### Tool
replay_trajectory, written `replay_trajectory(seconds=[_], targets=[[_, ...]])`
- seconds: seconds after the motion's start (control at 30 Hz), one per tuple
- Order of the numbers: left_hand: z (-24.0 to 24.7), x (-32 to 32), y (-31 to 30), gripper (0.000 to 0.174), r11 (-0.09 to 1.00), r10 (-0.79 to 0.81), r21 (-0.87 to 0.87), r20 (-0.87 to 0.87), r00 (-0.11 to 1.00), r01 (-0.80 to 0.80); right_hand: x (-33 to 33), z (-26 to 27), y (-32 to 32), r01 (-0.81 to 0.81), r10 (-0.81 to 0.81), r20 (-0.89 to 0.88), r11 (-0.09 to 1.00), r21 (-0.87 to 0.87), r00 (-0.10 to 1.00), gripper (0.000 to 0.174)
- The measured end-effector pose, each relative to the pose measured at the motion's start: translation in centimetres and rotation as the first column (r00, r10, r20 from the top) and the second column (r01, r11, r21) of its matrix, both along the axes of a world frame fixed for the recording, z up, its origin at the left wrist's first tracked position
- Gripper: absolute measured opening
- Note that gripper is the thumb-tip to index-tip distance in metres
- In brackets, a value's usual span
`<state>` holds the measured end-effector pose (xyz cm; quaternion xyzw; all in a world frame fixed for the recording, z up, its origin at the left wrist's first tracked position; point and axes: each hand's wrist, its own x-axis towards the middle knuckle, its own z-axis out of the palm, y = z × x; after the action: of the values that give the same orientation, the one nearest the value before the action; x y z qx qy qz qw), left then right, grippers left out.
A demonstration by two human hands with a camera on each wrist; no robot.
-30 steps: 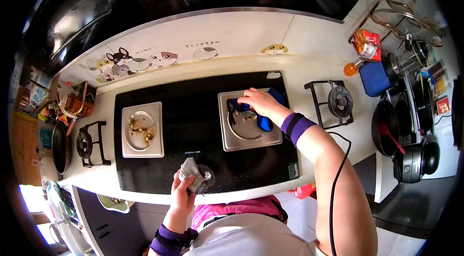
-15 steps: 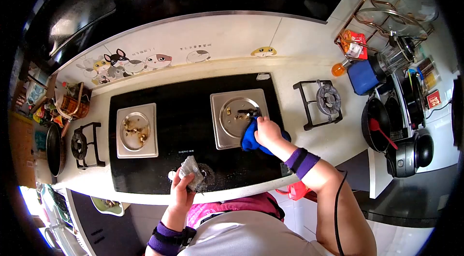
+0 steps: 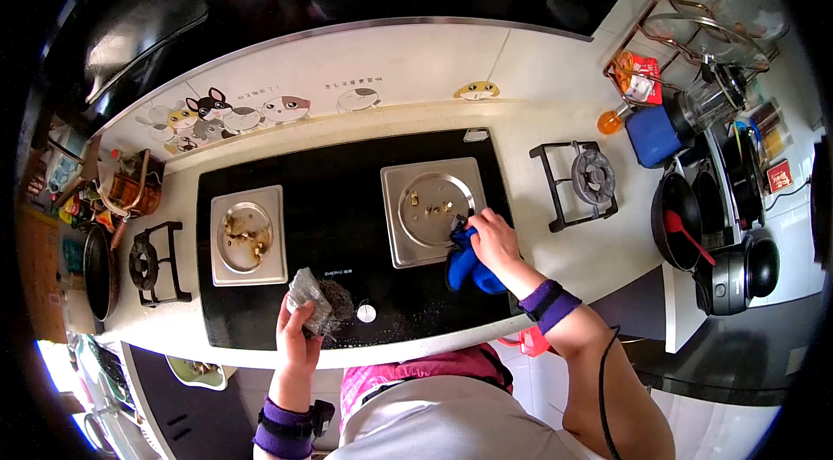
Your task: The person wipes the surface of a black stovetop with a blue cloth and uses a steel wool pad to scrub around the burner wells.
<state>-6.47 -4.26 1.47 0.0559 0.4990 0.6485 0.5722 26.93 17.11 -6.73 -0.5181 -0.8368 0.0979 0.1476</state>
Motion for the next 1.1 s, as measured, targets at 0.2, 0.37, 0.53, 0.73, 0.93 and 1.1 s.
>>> replay_trajectory(seconds=[0.2,0.37,0.53,0.73,0.93,1.1], targets=[[-0.7,1.6,0.8,0.041,0.999,-0.034,-0.017,0.051,0.998,0.035,-1.9,-1.4,-4.8,-0.069,0.065,-0.087,0.997,-0.035,0.994,0.035],[-0.3,2.1,1.2,0.043,0.998,-0.068,0.000,0.032,0.997,0.068,-1.6,0.8,-2.7,-0.052,-0.049,-0.347,0.960,-0.275,0.937,0.011],[-0.3,2.2,1.0,0.042,0.998,-0.069,-0.002,0.045,0.997,0.069,-1.1,2.5,3.1,0.106,-0.122,-0.343,0.992,-0.066,0.931,0.011],[-0.1,3.0,1.1,0.042,0.997,-0.083,0.003,0.066,0.994,0.083,-3.3,-2.1,3.7,-0.022,0.019,0.066,0.999,0.042,0.998,0.032],[-0.5,3.2,1.1,0.042,0.996,-0.091,0.019,0.082,0.992,0.090,-5.1,-2.5,1.7,0.020,-0.046,0.244,0.994,0.108,0.969,0.017],[-0.3,3.1,1.2,0.042,0.996,-0.084,0.028,0.074,0.994,0.082,-3.4,-2.4,3.1,-0.175,0.171,0.100,0.984,0.031,0.980,0.014]])
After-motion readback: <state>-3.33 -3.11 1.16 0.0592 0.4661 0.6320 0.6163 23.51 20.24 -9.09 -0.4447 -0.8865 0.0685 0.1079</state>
